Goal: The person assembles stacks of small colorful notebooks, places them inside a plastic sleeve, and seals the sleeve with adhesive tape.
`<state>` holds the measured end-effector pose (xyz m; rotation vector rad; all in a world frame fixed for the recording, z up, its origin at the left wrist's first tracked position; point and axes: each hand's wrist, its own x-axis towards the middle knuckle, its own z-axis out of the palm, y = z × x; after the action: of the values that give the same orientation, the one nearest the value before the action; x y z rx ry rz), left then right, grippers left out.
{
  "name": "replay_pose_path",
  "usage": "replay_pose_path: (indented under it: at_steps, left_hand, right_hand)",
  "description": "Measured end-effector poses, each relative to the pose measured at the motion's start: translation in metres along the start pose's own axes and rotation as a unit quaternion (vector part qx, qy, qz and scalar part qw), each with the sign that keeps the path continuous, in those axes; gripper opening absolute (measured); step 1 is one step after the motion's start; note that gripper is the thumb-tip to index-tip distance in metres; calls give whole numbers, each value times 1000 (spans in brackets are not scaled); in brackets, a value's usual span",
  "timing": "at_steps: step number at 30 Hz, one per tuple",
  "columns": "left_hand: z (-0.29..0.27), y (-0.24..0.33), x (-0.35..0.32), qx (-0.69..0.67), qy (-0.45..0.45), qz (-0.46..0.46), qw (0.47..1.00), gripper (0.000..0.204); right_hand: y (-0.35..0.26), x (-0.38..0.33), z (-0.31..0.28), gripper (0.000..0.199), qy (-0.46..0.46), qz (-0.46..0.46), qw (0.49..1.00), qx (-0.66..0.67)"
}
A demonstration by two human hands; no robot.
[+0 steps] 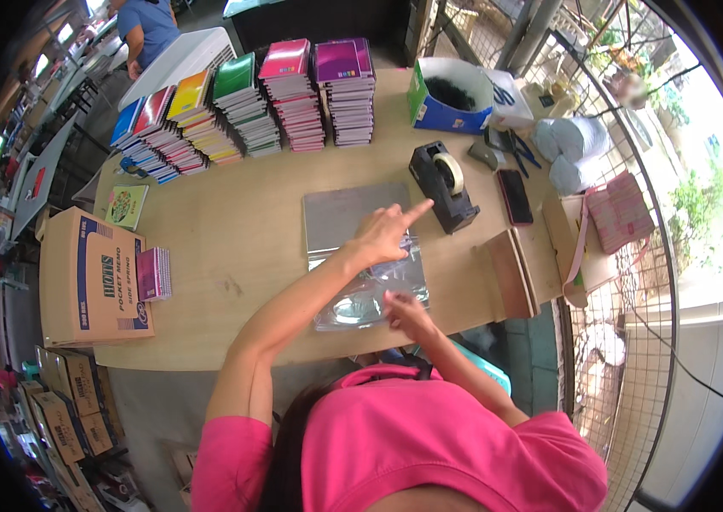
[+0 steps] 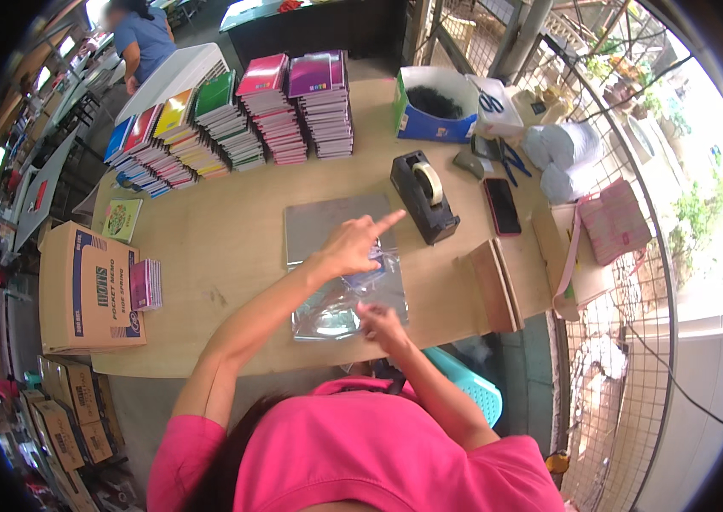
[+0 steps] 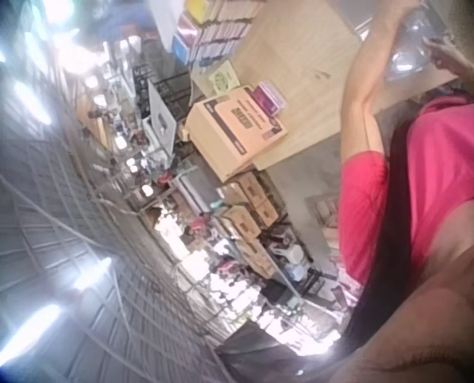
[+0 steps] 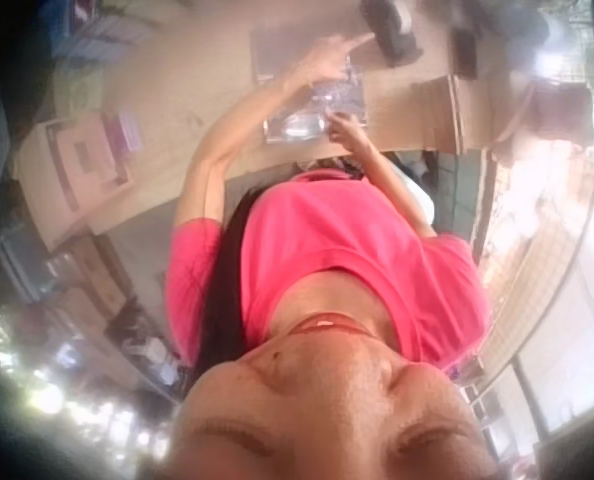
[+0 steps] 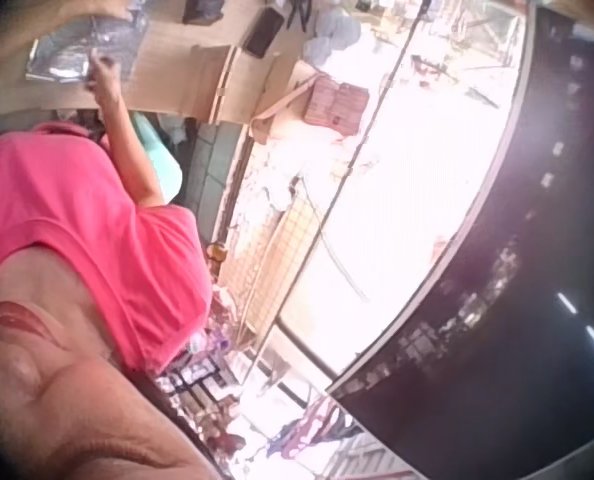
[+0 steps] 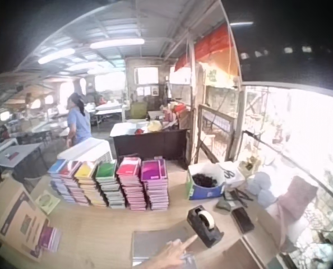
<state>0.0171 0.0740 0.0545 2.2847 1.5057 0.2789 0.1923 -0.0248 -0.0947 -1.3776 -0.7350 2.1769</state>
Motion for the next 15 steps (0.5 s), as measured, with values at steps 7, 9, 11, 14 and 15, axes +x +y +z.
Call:
replay_pose_path:
  at_steps: [7,9,11,14,15]
  left_hand:
    - [45,-9,-88,-265,281,16,922,106]
    - [91,-22,-91,-349,265,-26,898,108]
    - [118,-35,-87,-389,244,-43,888,109]
    - [116,-37,-96,-331,253,-71,906,105]
    - [99,-36,-114,-243,268,-66,930,103]
  right_hand:
    - [-113,-12,25,82,-157,-286,928,-180]
    - [-101,7,20,86,-128,-318,908,-241]
    - [-82,40,-1,91,-101,-381,854,-340]
    - [-80,47,-15,98,-88,-407,822,-388]
    - [-94,24,-9,96,-71,-453,774,-437]
